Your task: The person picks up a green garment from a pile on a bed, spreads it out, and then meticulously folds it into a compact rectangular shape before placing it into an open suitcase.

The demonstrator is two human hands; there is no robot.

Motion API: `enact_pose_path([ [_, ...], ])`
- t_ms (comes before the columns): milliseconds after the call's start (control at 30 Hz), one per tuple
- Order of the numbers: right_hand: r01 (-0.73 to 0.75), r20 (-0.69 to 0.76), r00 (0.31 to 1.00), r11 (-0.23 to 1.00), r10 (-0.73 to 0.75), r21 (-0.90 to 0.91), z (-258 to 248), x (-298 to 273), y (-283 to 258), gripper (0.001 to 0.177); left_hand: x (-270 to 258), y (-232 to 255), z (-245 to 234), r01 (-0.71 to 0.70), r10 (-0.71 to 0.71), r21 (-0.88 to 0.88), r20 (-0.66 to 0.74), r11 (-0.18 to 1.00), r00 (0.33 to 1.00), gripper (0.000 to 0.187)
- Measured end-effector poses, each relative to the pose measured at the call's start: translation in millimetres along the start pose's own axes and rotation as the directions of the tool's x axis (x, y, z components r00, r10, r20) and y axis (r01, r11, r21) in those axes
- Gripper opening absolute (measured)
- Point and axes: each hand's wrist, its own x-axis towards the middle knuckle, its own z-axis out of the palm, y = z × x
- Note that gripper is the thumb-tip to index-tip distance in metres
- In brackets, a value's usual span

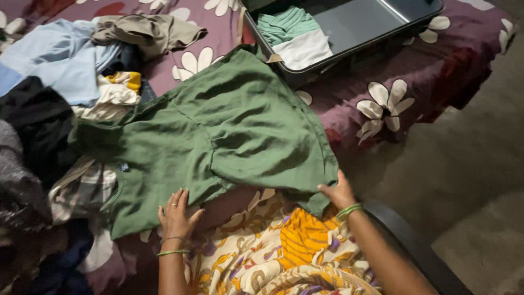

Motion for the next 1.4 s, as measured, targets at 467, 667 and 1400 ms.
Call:
enact_pose_path([
  [467, 0.334, 0.279, 0.924, 0.910, -0.263, -0.247, -146, 172, -146, 0.055, -26, -26, -21, -0.111, 0.111, -0.014, 0.068, 0.994, 0.991, 0.077],
  [667, 0.169, 0.171, 0.982, 0.790, -0.082, -0.589, -133, 192, -54, 0.047, -33, -30, -18, -0.033, 0.007, 0.162, 0.158, 0.986, 0.987, 0.069],
  [1400, 0.030, -0.210, 0.954, 0.766, -0.213, -0.642, -21, 239, -34, 0.028, -37, 65, 4, -0.034, 0.028, 0.028, 0.186, 0.999, 0.982, 0.093],
])
